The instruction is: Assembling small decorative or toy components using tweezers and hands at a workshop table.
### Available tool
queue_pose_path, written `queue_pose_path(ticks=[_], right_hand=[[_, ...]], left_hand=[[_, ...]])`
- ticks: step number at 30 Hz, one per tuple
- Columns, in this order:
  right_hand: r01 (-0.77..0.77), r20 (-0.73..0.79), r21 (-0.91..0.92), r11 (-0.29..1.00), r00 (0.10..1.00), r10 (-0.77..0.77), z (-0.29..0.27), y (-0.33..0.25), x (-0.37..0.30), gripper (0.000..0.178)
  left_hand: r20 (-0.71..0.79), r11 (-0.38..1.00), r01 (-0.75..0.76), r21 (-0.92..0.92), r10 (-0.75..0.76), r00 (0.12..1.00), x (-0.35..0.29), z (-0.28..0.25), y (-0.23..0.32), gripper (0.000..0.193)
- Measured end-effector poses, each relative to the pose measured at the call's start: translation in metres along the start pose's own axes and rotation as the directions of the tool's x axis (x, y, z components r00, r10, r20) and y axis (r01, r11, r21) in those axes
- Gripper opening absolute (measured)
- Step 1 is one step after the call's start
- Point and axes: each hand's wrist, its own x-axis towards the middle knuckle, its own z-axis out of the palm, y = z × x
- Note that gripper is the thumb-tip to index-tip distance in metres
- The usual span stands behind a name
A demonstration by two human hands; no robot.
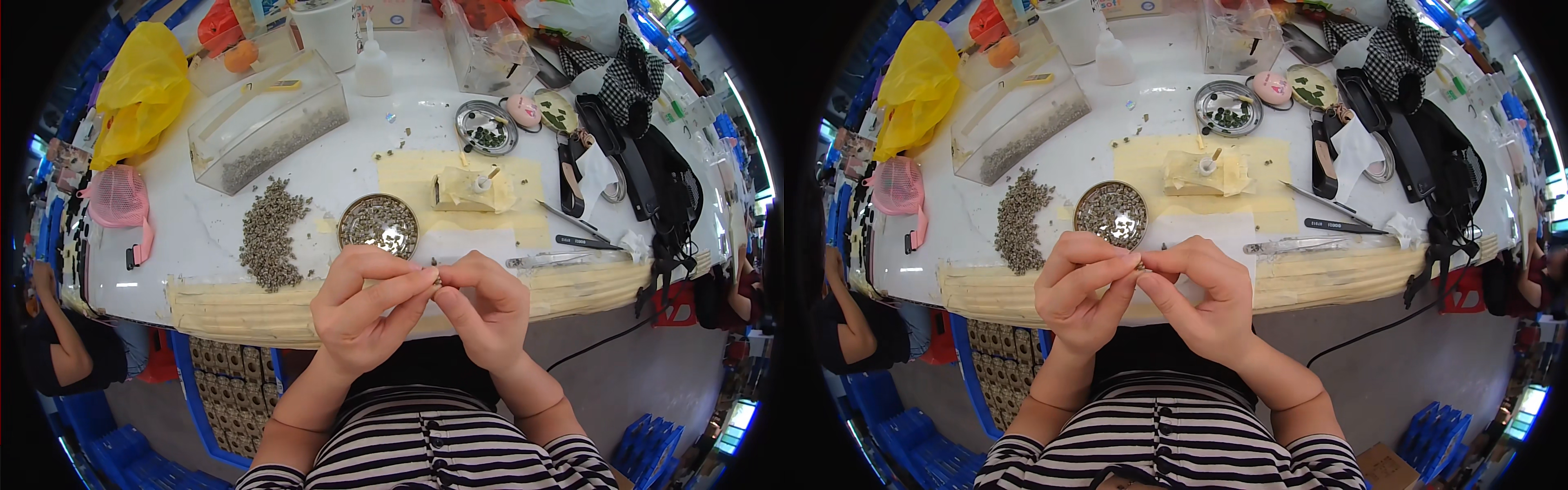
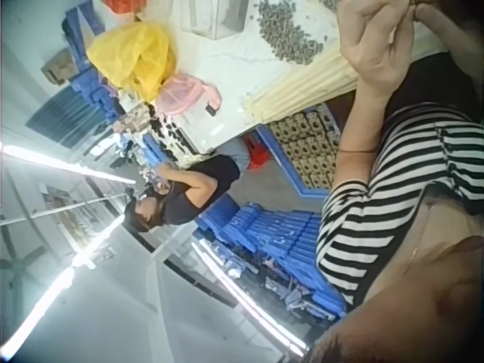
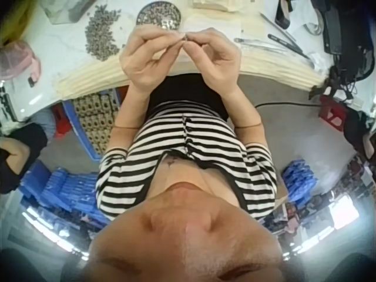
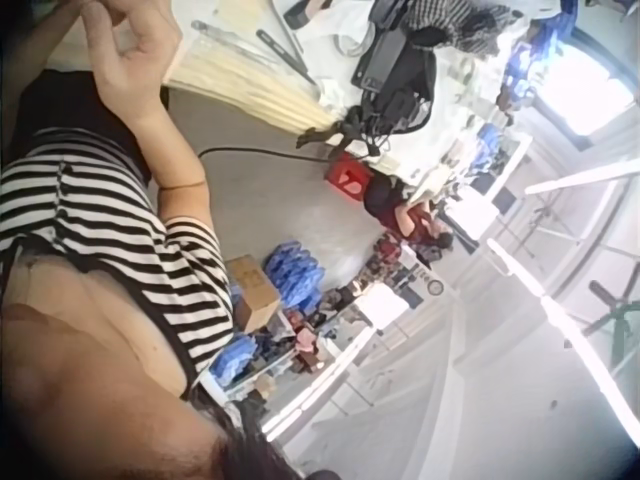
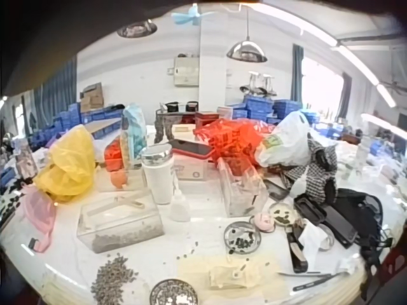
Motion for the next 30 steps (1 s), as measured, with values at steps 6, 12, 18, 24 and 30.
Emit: queue_pose_path(ticks=[6, 12, 18, 24, 30], right_hand=[[0.064, -0.082, -0.092, 0.994, 0.994, -0.072, 0.001, -0.005, 0.001, 0.026], [0.392, 0.035, -0.517, 0.761, 0.898, -0.438, 0.002, -0.011, 0.0, 0.04], [0.122, -0.044, -0.193, 0.974, 0.99, -0.133, 0.003, -0.001, -0.003, 0.026], [-0.053, -0.015, 0.056, 0.997, 0.998, 0.054, 0.0, -0.006, 0.002, 0.017], [0.325, -0.084, -0.402, 0.856, 0.918, -0.388, 0.003, -0.005, -0.001, 0.029]], left_hand=[[-0.017, 0.999, -0.01, 0.041, 0.011, 1.0, -0.001, 0.002, 0.0, 0.028], [-0.046, 0.999, 0.015, 0.046, -0.013, 0.999, -0.003, 0.003, 0.0, 0.029], [-0.008, 1.0, -0.018, 0.013, 0.018, 1.0, -0.003, 0.0, -0.002, 0.029], [0.009, 1.0, -0.028, 0.014, 0.028, 1.0, -0.002, 0.0, -0.001, 0.029], [-0.012, 0.998, -0.036, 0.046, 0.036, 0.999, -0.001, 0.003, -0.001, 0.028]])
